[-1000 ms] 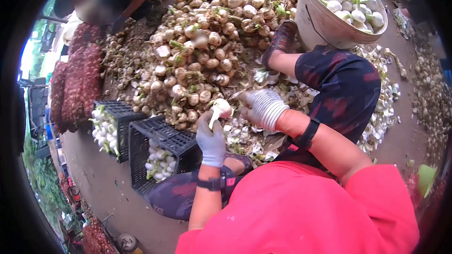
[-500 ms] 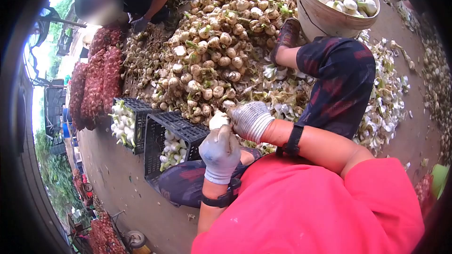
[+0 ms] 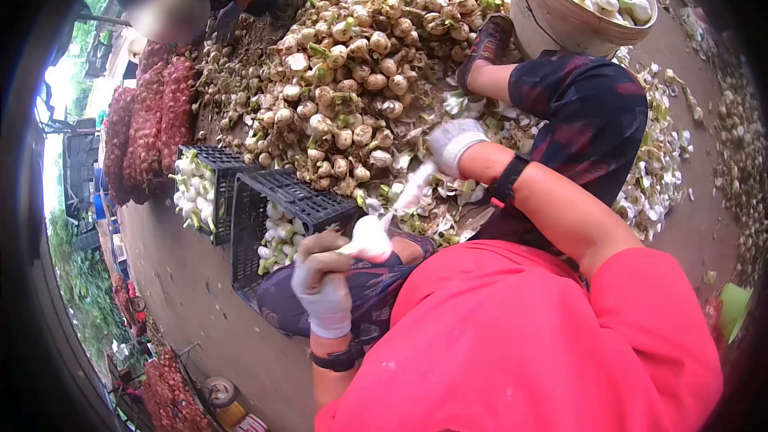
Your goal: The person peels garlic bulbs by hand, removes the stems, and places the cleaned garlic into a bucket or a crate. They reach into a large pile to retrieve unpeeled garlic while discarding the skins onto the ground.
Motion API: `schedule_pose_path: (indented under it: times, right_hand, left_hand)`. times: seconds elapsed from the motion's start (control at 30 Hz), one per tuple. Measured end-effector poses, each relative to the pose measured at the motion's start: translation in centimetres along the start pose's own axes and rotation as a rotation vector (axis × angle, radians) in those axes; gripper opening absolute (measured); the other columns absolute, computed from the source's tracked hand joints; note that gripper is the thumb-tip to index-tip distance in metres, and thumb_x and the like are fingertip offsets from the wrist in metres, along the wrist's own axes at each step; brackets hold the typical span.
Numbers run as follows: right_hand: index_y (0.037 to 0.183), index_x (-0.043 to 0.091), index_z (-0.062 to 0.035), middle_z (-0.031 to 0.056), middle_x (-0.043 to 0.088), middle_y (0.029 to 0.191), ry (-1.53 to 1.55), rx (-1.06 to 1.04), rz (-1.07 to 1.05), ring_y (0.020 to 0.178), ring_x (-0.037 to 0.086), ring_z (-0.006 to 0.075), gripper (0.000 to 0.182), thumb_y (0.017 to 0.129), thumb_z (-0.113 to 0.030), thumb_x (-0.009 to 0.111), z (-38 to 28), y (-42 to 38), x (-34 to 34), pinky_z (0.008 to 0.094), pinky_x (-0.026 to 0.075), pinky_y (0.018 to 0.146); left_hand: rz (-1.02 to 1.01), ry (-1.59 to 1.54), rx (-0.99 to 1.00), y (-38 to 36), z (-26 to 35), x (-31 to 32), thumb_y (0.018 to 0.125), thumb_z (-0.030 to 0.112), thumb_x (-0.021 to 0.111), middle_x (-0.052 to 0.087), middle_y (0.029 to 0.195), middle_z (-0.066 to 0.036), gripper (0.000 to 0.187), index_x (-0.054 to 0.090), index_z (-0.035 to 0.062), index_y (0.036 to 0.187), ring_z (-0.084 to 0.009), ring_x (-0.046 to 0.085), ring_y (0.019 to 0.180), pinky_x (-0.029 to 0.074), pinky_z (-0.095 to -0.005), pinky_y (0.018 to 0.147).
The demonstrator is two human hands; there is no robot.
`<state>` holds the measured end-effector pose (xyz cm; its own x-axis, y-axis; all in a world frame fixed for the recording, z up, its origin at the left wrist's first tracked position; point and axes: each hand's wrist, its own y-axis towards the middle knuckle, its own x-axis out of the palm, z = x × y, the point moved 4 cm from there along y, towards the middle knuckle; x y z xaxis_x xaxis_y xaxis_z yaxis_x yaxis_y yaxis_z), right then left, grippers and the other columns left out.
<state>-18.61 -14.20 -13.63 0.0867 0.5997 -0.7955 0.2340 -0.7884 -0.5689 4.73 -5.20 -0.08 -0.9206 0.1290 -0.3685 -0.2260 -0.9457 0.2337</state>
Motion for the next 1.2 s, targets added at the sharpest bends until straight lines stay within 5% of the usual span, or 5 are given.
schedule_pose_path:
  times: [0.17,0.33,0.67,1.0,1.2]
  right_hand:
    - [0.097,0.070,-0.0047,0.0179,0.068,0.096,-0.100,-0.151,-0.469,0.091,0.066,0.0304,0.036,0.062,-0.013,0.070,0.8,-1.9,3.4,0.0409,0.052,0.074]
    - [0.118,0.054,-0.0076,0.0198,0.055,0.123,0.045,-0.098,0.007,0.105,0.059,0.0346,0.048,0.070,-0.006,0.062,0.2,3.3,0.7,0.0418,0.049,0.084]
    - [0.140,0.035,-0.0131,0.0195,0.048,0.132,0.021,-0.103,0.211,0.114,0.054,0.0328,0.066,0.077,-0.010,0.056,-1.6,24.6,6.3,0.0422,0.046,0.091]
    - [0.129,0.041,-0.0094,0.0065,0.061,0.090,2.071,0.152,-0.281,0.072,0.060,0.0163,0.047,0.085,-0.007,0.057,-4.7,5.9,6.3,0.0319,0.053,0.057]
    - [0.133,0.043,-0.0042,0.0045,0.057,0.099,1.653,-0.244,0.000,0.075,0.056,0.0097,0.057,0.084,-0.024,0.066,-4.5,-4.1,-4.3,0.0225,0.048,0.059]
  left_hand:
    - [0.541,-0.304,-0.095,-0.1,-1.7,-8.8,0.072,0.005,0.049,0.054,0.093,-0.008,0.006,0.048,0.0069,0.067,-0.0240,0.056,0.091,0.044,-0.0386,0.087]
    - [0.318,1.303,-0.226,2.2,-1.2,-13.7,0.072,0.002,0.048,0.050,0.109,-0.019,0.022,0.055,-0.0013,0.093,-0.0325,0.050,0.105,0.041,-0.0457,0.092]
    - [-0.239,-0.113,-0.522,3.2,-16.5,7.5,0.083,0.012,0.062,0.061,0.096,-0.010,0.025,0.059,0.0003,0.105,-0.0211,0.059,0.085,0.046,-0.0301,0.080]
    - [0.086,-0.102,-0.435,2.0,-20.0,8.3,0.087,0.009,0.061,0.055,0.105,-0.009,0.050,0.039,-0.0002,0.130,-0.0133,0.056,0.093,0.050,-0.0258,0.078]
    - [0.139,-0.384,-0.381,3.1,-10.1,6.2,0.082,0.011,0.066,0.048,0.123,-0.013,0.063,0.034,0.0011,0.136,-0.0185,0.055,0.103,0.049,-0.0282,0.083]
